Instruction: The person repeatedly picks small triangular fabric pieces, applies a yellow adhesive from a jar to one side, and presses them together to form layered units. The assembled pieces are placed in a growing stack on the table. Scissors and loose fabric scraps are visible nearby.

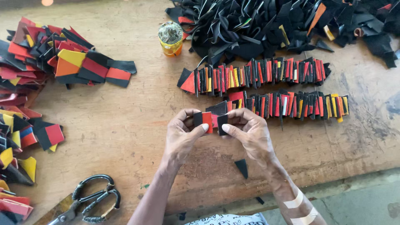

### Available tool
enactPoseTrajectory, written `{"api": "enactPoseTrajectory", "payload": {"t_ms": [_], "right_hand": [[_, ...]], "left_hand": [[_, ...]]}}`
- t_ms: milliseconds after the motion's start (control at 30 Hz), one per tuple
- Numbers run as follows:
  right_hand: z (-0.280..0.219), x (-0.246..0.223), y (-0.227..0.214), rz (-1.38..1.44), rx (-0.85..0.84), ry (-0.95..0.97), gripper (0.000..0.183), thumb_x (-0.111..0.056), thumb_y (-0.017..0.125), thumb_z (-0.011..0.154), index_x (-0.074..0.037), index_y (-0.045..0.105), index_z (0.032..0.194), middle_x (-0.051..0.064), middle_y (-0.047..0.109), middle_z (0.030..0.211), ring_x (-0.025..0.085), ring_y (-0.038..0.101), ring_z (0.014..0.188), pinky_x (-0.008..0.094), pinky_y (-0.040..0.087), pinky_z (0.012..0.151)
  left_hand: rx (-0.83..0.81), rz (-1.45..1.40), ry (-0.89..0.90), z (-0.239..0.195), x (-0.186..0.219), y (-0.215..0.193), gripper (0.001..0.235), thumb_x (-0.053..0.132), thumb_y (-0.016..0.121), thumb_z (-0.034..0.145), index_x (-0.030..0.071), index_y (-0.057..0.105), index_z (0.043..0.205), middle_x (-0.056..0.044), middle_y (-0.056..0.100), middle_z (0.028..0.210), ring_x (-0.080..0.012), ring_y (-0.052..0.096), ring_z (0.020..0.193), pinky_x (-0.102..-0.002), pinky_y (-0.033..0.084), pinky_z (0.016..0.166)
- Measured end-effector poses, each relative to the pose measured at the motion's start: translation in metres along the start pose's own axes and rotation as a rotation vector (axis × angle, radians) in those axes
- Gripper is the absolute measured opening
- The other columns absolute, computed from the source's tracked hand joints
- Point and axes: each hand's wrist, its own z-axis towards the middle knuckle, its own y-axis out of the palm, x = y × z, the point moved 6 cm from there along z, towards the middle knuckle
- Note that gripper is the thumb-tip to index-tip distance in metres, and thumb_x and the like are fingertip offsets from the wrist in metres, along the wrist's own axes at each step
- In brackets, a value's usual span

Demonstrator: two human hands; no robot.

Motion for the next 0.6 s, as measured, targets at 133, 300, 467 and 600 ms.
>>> {"api": "enactPoseTrajectory", "payload": {"t_ms": [133,300,467,600], "right_hand": [[0.002,0.005,0.0,-0.01,0.011,-0.002,0.034,-0.001,0.076,0.085,-0.003,0.071,0.118,0.006,0.071,0.097,0.01,0.071,0.086,0.027,0.065,0.074],[0.01,0.011,0.003,-0.047,0.009,-0.016,0.028,0.0,0.077,0.087,0.001,0.072,0.115,0.009,0.075,0.101,0.011,0.071,0.089,0.026,0.063,0.081],[0.015,0.019,0.005,-0.06,-0.001,0.015,0.029,0.001,0.078,0.085,0.002,0.073,0.114,0.009,0.076,0.099,0.011,0.071,0.085,0.026,0.064,0.079],[0.016,0.017,0.005,-0.079,-0.009,0.017,0.03,0.001,0.078,0.085,0.003,0.073,0.115,0.009,0.075,0.099,0.01,0.07,0.085,0.025,0.062,0.079]], "left_hand": [[-0.036,0.067,-0.025,-0.004,0.005,0.003,0.046,-0.005,0.072,0.08,0.005,0.06,0.124,-0.011,0.077,0.104,-0.0122,0.074,0.093,-0.028,0.065,0.082],[-0.017,0.016,-0.016,-0.005,0.004,0.003,0.03,-0.001,0.072,0.088,0.0,0.068,0.118,-0.009,0.077,0.103,-0.0102,0.073,0.09,-0.028,0.064,0.08],[0.003,0.024,0.01,-0.001,-0.004,-0.006,0.03,0.0,0.073,0.088,0.0,0.069,0.118,-0.008,0.078,0.101,-0.008,0.071,0.088,-0.024,0.061,0.08],[0.016,0.063,0.027,0.0,-0.008,-0.007,0.03,0.0,0.074,0.088,0.0,0.069,0.117,-0.008,0.078,0.101,-0.007,0.071,0.088,-0.023,0.06,0.08]]}}
